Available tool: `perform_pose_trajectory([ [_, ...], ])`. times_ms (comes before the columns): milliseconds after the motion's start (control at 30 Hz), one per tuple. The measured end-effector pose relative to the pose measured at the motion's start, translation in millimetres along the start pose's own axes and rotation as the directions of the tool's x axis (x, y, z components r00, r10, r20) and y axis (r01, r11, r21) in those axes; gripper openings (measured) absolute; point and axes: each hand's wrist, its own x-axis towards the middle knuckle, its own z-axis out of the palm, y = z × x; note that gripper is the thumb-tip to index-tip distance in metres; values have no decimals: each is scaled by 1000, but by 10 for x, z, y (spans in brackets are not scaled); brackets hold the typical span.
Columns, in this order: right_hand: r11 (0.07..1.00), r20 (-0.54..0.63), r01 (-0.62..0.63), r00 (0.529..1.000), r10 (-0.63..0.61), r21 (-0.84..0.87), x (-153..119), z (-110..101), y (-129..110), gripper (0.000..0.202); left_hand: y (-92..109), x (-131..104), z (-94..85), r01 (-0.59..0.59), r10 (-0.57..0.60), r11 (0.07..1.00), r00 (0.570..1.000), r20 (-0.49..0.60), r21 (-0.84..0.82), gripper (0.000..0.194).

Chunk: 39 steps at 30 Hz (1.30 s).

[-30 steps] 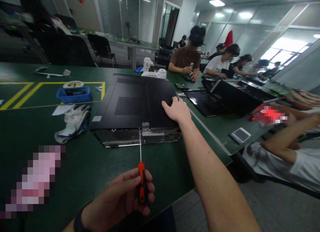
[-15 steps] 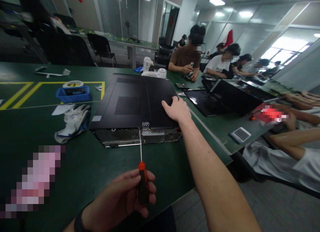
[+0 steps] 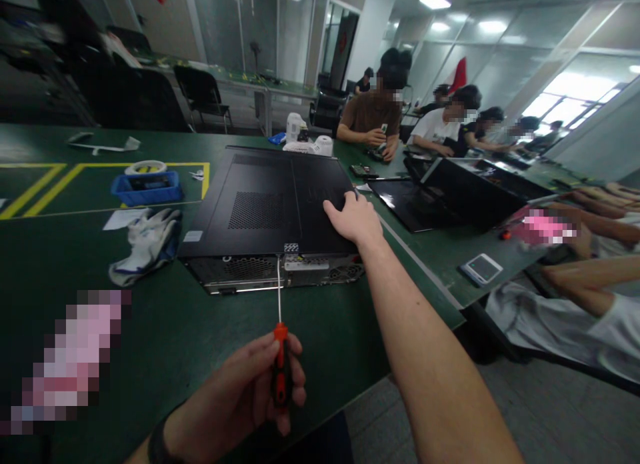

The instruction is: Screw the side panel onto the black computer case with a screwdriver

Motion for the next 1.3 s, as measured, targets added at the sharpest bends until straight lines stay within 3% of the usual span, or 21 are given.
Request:
perform_pose_trajectory([
  [233, 1000, -2, 11, 1000, -11, 9, 3, 4, 8, 79, 3, 0, 24, -1, 1, 999, 1000, 3, 47, 11],
  [567, 1000, 8, -1, 1000, 1, 2, 2, 4, 8, 80, 3, -6, 37, 7, -7, 999, 1000, -1, 34, 22],
  [733, 1000, 9, 5, 1000, -5, 5, -17, -19, -8, 78, -7, -27, 36, 10, -11, 999, 1000, 29, 46, 17],
  [967, 1000, -2, 10, 1000, -10, 6, -6, 4, 5, 79, -26, 6, 11, 11, -4, 994, 998, -65, 113, 23],
  [1167, 1000, 5, 6, 1000, -6, 8, -15, -13, -7, 80, 25, -2, 8, 26, -27, 999, 1000, 16, 29, 22],
  [1300, 1000, 16, -3, 1000, 3, 2, -19, -24, -17, 79, 12, -19, 25, 7, -7, 999, 1000, -4, 53, 13],
])
